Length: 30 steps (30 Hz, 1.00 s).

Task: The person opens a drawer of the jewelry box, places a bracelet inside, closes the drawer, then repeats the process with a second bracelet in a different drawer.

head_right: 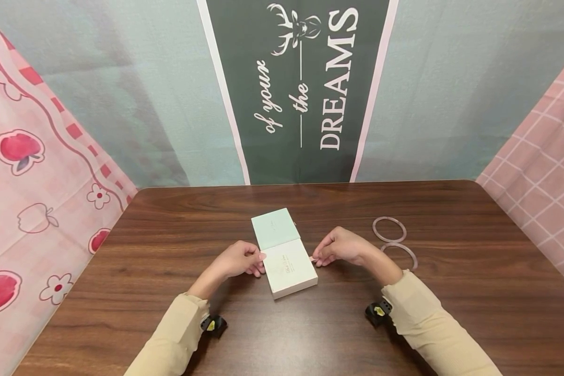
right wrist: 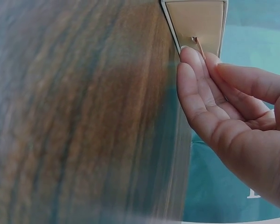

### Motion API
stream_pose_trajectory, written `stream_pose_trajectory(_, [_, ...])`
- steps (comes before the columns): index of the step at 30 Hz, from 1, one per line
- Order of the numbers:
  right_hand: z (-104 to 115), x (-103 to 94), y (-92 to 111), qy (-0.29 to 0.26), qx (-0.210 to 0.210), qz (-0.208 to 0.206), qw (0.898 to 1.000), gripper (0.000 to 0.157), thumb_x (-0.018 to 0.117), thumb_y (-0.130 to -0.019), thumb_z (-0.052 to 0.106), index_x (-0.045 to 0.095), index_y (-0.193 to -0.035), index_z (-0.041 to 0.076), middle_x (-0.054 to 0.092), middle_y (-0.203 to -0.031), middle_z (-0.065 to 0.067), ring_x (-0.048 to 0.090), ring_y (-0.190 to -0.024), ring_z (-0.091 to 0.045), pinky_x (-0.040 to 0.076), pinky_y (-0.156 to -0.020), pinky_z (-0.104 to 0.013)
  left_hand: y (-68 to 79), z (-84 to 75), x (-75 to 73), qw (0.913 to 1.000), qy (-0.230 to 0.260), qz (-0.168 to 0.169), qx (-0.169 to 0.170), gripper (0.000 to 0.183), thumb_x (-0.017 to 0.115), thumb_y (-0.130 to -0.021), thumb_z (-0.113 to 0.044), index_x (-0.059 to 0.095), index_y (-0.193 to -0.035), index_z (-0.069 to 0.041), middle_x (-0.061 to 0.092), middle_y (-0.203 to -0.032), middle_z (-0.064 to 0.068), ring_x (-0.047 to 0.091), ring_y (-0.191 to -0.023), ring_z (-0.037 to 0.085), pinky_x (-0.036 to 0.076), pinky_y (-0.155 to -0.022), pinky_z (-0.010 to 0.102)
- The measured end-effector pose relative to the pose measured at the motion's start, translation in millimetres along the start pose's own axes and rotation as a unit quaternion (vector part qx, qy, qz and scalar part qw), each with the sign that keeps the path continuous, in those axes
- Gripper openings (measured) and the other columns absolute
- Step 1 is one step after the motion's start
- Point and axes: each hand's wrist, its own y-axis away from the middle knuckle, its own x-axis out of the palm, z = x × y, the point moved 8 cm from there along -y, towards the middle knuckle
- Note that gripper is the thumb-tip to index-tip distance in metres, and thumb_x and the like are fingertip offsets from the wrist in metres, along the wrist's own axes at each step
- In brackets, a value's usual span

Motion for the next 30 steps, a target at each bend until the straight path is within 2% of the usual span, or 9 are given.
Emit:
stream_pose_trajectory(11, [-4,-3.1,1,-0.034,0.012,-0.008,0.999,0.019,0.052,-0.083,-0.012,0.055,-0.095,-0.027,0.065,-0.085,-0.023,0.064,-0.073,-0.02,0.052,-0.074,-0.037,0.5,-0.6,0.6,1.0,0.004,0.0,0.0,0.025,0.057,-0.09,-0.011,0.06,-0.072,0.005,0.065,-0.066,0.011,0.062,-0.053,0.015,0.049,-0.053,0.025])
stream_pose_trajectory(30, [-7,-10.7,4,-0.031,0.018,-0.013,0.999,0.02,0.052,-0.084,-0.011,0.054,-0.096,-0.027,0.065,-0.085,-0.021,0.064,-0.074,-0.019,0.052,-0.074,-0.036,0.4,-0.2,-0.5,1.0,-0.004,0.002,-0.006,0.024,0.057,-0.091,-0.012,0.061,-0.074,0.005,0.065,-0.067,0.01,0.062,-0.055,0.015,0.05,-0.055,0.025])
